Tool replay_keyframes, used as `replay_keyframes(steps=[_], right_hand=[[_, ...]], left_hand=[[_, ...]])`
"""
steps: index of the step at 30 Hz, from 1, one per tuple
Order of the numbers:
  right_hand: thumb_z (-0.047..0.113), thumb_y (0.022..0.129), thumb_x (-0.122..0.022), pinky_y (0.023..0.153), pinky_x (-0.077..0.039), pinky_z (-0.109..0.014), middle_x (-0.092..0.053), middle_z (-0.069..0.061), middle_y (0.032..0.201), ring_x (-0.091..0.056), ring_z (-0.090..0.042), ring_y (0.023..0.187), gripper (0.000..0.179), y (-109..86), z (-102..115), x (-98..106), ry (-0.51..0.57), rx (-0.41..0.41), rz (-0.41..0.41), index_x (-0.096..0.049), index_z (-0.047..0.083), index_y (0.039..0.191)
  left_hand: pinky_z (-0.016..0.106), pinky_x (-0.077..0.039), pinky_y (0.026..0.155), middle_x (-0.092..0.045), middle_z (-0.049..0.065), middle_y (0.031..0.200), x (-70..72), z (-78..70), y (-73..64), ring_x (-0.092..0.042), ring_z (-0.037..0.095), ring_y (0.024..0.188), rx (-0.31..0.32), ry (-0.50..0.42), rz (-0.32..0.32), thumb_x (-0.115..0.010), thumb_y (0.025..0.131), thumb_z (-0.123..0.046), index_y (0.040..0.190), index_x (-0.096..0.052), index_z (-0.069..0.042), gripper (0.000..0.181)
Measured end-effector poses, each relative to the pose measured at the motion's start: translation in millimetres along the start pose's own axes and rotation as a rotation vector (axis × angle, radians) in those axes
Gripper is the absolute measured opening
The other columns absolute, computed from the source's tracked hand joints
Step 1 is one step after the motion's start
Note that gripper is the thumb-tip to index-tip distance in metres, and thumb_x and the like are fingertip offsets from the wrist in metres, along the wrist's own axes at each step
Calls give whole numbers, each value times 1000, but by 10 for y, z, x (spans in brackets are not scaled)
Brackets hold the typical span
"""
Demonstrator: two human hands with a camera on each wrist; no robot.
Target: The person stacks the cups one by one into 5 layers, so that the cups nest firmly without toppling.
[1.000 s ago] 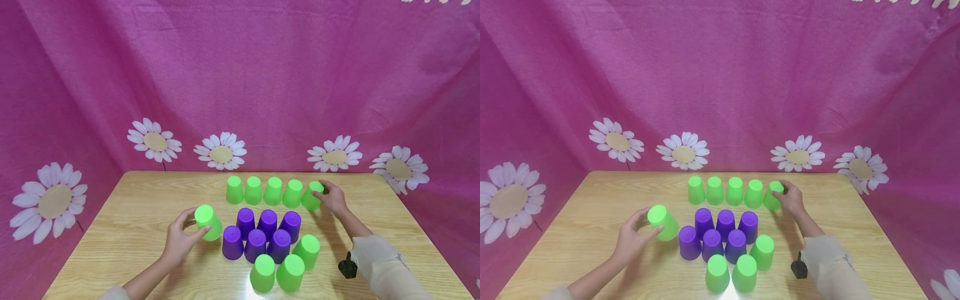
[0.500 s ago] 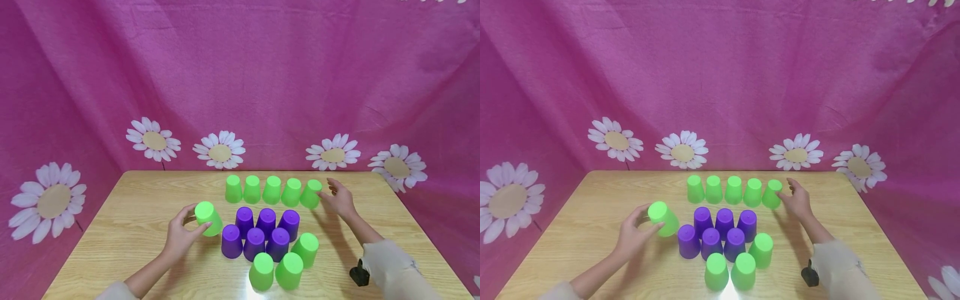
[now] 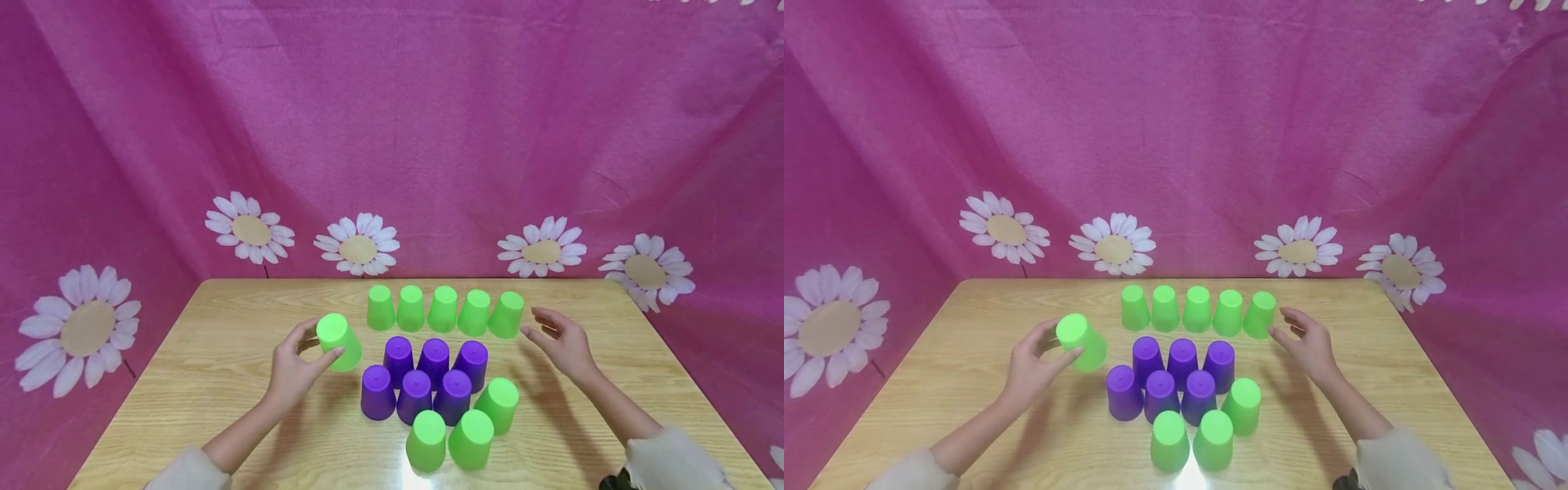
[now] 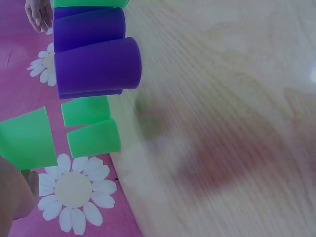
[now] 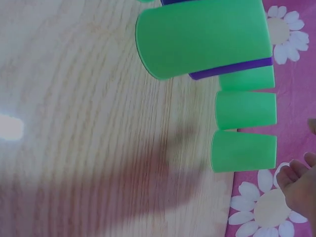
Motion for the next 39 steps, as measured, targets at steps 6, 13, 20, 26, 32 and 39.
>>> replay_keyframes(steps=[6,13,20,26,32,39], right_hand=[[8,85,-65,83,-44,-2,-55,-30,122,-43,23,94,43,-135,43,-10,77,9,40,-52,-11,121],[4,84,-66,84,-47,-6,-61,-17,117,-50,16,99,40,-325,65,-78,133,81,91,-55,-11,118],[2,83,-65,85,-44,-3,-56,-33,118,-50,17,100,39,-467,80,-124,164,110,119,-54,-12,118],[-1,82,-65,88,-42,-2,-64,-14,115,-51,15,103,38,-571,112,-154,176,174,144,-55,-12,117],[-3,81,-65,90,-40,-2,-56,28,112,-52,12,106,40,-679,91,-205,230,227,234,-53,-15,117],[-4,80,-66,92,-40,-4,-57,22,117,-52,10,108,41,-768,44,-267,259,239,294,-52,-15,117]], left_hand=[[27,-54,86,-67,13,108,-8,-33,51,-58,-3,91,76,-8,33,-78,71,-4,114,-61,-1,47],[26,-53,86,-66,14,109,-40,-58,100,-58,2,92,92,5,60,-78,70,-3,115,-60,-1,49],[22,-53,84,-66,16,108,-87,-51,133,-60,6,92,88,-2,52,-78,70,-1,114,-60,1,48],[28,-55,85,-66,17,109,-132,-60,156,-62,25,97,80,1,54,-78,70,-3,115,-60,2,49],[30,-55,84,-66,16,108,-186,-80,175,-63,26,96,74,-4,62,-79,69,-2,113,-60,2,48],[35,-54,88,-65,17,110,-227,-87,202,-62,30,100,107,-15,70,-78,72,-5,117,-59,1,49]])
Point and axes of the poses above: each hand's wrist, its own y-axis towards the middle knuckle, its own x-axis out of the back of the hand, z = x × y, the point moved 3 cm from there along y, towards the middle knuckle
